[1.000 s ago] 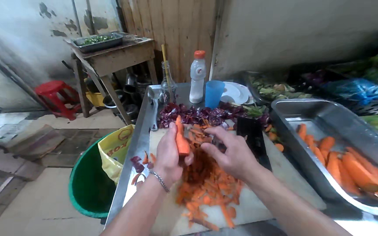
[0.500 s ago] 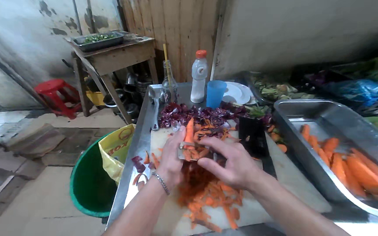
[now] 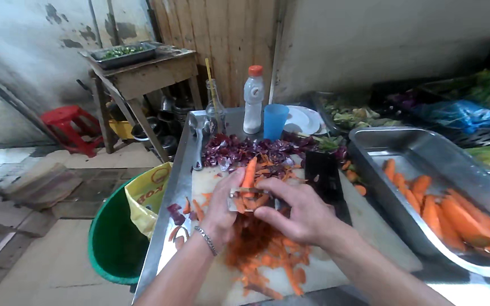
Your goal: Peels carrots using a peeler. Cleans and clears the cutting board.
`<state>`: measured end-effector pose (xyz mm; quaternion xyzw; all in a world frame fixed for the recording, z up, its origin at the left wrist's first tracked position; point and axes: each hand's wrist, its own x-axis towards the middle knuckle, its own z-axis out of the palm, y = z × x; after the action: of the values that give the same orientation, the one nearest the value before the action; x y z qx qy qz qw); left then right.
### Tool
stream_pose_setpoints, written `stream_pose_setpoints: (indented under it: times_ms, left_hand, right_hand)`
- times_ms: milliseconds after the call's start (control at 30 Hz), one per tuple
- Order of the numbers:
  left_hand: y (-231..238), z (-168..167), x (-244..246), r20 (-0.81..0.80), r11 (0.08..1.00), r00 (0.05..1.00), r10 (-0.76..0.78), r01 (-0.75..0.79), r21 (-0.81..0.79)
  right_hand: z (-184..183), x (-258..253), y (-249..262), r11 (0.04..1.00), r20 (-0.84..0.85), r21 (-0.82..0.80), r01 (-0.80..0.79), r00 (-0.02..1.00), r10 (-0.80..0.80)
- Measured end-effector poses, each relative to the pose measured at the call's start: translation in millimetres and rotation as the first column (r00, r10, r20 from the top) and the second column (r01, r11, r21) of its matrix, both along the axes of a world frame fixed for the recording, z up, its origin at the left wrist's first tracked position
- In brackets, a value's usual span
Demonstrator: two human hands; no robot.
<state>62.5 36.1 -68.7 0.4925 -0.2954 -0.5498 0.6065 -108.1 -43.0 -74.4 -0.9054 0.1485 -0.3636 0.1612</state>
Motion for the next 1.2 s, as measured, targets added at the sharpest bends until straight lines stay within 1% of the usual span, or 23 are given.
stream_pose_setpoints:
  times_ms: [100, 233, 367, 400, 433, 500, 533, 600, 667, 767, 833, 900, 1000, 1100, 1167, 1200]
  left_hand:
    - [1, 5, -1, -0.012, 1.0, 1.0, -0.011, 0.011, 0.009]
    - [2, 6, -6, 0.023, 0.997, 0.997, -0.08, 0.08, -0.001]
    - [4, 7, -8, 0.056, 0.993, 0.992, -0.112, 0.113, -0.018]
    - [4, 7, -8, 0.055, 0.993, 0.991, -0.118, 0.12, -0.022]
    - [4, 7, -8, 0.05, 0.992, 0.991, -0.124, 0.126, -0.029]
    - [4, 6, -7, 0.053, 0.989, 0.99, -0.134, 0.137, -0.055]
    - [4, 6, -6, 0.065, 0.991, 0.991, -0.121, 0.125, -0.056]
    - [1, 9, -5, 0.1, 0.998, 0.994, -0.047, 0.05, -0.026]
    - [-2, 11, -2, 0.082, 0.998, 0.995, 0.052, -0.054, 0.014]
    - [-5, 14, 3, -0.024, 0.988, 0.989, 0.148, -0.146, 0.052]
    - [-5, 9, 5, -0.059, 0.98, 0.978, 0.199, -0.198, 0.007]
    - [-3, 3, 7, -0.103, 0.969, 0.965, 0.24, -0.245, -0.037]
    - [-3, 2, 4, -0.15, 0.945, 0.938, 0.313, -0.323, -0.046]
    - [-2, 5, 0, -0.204, 0.954, 0.937, 0.284, -0.297, -0.037]
    - [-1, 8, -4, -0.234, 0.965, 0.939, 0.252, -0.263, -0.016]
    - [0, 10, -6, -0.221, 0.97, 0.946, 0.236, -0.243, -0.004]
  right_hand:
    - [-2, 2, -4, 0.999, 0.012, -0.037, 0.031, 0.999, -0.031]
    - [-6, -4, -15, 0.993, 0.025, -0.057, 0.1, 0.995, -0.099]
    - [-4, -9, -26, 0.97, 0.013, -0.047, 0.238, 0.971, -0.237]
    - [-5, -9, -29, 0.959, 0.009, -0.027, 0.283, 0.959, -0.283]
    - [-4, -9, -32, 0.942, -0.017, 0.029, 0.334, 0.942, -0.334]
    - [-2, -10, -41, 0.882, -0.104, 0.204, 0.424, 0.906, -0.411]
    - [-2, -11, -44, 0.863, -0.118, 0.253, 0.437, 0.9, -0.421]
    - [1, -11, -40, 0.866, -0.093, 0.327, 0.379, 0.924, -0.37]
    - [5, -7, -24, 0.881, -0.081, 0.376, 0.288, 0.957, -0.278]
    - [7, 3, -2, 0.923, -0.121, 0.321, 0.214, 0.975, -0.184]
    - [1, 10, 8, 0.957, -0.134, 0.231, 0.177, 0.98, -0.149]
    - [-5, 16, 16, 0.978, -0.134, 0.119, 0.173, 0.978, -0.157]
    - [-7, 20, 23, 0.984, -0.089, -0.026, 0.174, 0.98, -0.176]
    - [-5, 19, 19, 0.982, -0.056, -0.117, 0.149, 0.986, -0.156]
    - [-2, 16, 14, 0.977, -0.055, -0.122, 0.174, 0.982, -0.182]
    - [1, 13, 11, 0.973, -0.066, -0.097, 0.208, 0.974, -0.215]
